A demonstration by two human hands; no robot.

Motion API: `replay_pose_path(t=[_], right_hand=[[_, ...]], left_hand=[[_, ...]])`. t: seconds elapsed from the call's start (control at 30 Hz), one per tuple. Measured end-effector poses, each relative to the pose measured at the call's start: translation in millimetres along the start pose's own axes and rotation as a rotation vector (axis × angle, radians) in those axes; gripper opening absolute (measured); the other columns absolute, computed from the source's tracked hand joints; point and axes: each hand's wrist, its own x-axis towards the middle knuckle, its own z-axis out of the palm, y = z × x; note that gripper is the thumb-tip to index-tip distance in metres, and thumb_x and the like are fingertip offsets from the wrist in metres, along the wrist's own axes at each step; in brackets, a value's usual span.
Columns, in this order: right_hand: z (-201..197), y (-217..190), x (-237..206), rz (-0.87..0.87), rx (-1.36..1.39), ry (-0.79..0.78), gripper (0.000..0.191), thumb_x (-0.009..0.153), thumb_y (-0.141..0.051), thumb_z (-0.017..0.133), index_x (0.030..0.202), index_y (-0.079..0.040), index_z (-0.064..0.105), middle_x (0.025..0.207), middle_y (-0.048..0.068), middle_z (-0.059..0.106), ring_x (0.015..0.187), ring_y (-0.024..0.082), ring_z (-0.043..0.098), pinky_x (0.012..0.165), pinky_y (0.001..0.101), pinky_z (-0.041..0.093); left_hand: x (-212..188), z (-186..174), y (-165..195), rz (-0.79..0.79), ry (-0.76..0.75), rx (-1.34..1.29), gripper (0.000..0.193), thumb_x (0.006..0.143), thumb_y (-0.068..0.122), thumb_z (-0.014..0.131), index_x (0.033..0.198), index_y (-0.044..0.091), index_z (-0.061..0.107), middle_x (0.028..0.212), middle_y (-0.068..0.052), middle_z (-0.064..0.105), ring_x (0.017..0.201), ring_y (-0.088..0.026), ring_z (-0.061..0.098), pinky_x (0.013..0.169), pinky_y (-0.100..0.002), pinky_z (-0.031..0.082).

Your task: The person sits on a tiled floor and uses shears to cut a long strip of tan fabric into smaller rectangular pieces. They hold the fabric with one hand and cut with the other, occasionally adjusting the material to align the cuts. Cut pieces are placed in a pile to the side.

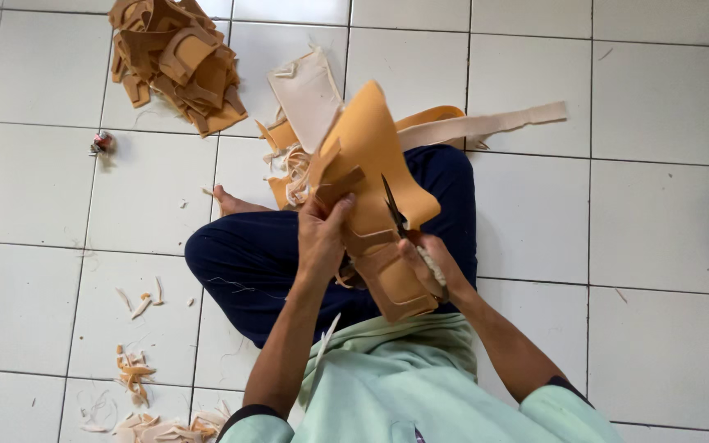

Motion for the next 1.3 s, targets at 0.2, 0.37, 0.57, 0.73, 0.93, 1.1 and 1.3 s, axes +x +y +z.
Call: replay_pose_path(t=[0.2,0.37,0.57,0.73,0.93,1.1,1.3], right_hand=[[1,-13,2,0.015,0.105,0.076,0.057,0.098,-0.062,0.053,0.085,-0.007,0.059,0.067,-0.003,0.05,0.062,0.008,0.047,0.055,0.0279,0.04],[-9,-6,-13,0.002,0.036,0.03,0.057,0.1,-0.061,0.052,0.085,-0.006,0.057,0.07,-0.003,0.047,0.065,0.007,0.044,0.056,0.0284,0.039],[-11,-2,-4,-0.122,0.09,0.08,0.049,0.104,-0.05,0.056,0.112,-0.002,0.062,0.09,0.003,0.061,0.085,0.013,0.055,0.074,0.0315,0.048],[-8,-13,-11,-0.057,0.035,0.192,0.046,0.101,-0.047,0.058,0.117,-0.004,0.062,0.1,0.004,0.067,0.092,0.015,0.062,0.079,0.0321,0.053],[-19,-18,-32,-0.078,-0.026,0.128,0.05,0.105,-0.049,0.054,0.124,-0.003,0.062,0.11,0.009,0.067,0.103,0.019,0.063,0.087,0.0327,0.051],[-26,-17,-24,-0.118,0.053,0.103,0.057,0.107,-0.051,0.051,0.132,-0.001,0.057,0.119,0.01,0.063,0.108,0.018,0.062,0.094,0.033,0.052],[-22,-13,-17,-0.087,0.047,0.159,0.058,0.106,-0.054,0.051,0.102,0.001,0.066,0.093,0.006,0.064,0.086,0.014,0.06,0.077,0.0271,0.049]], left_hand=[[3,1,10,-0.285,-0.067,-0.174,0.039,0.092,0.004,0.068,0.13,0.002,0.058,0.119,-0.008,0.068,0.108,-0.016,0.07,0.094,-0.029,0.061],[23,10,25,-0.23,-0.057,-0.396,0.046,0.098,0.012,0.064,0.14,0.0,0.051,0.124,-0.012,0.066,0.11,-0.02,0.069,0.095,-0.034,0.059],[-5,33,22,0.036,-0.063,-0.061,0.045,0.103,-0.001,0.06,0.146,0.001,0.046,0.128,-0.015,0.065,0.113,-0.02,0.067,0.094,-0.033,0.059],[-3,31,18,-0.238,-0.071,-0.25,0.047,0.095,0.004,0.06,0.14,0.003,0.048,0.125,-0.012,0.066,0.11,-0.019,0.069,0.092,-0.032,0.061],[31,28,12,-0.301,-0.156,-0.193,0.034,0.101,0.005,0.066,0.132,-0.005,0.057,0.115,-0.014,0.069,0.102,-0.022,0.069,0.089,-0.036,0.059],[7,43,1,-0.074,-0.128,0.043,0.034,0.097,0.001,0.068,0.13,-0.003,0.06,0.12,-0.012,0.07,0.106,-0.019,0.069,0.092,-0.033,0.059],[-5,39,-9,-0.195,-0.144,-0.121,0.044,0.093,0.002,0.07,0.134,0.001,0.054,0.124,-0.011,0.067,0.11,-0.02,0.068,0.094,-0.035,0.059]])
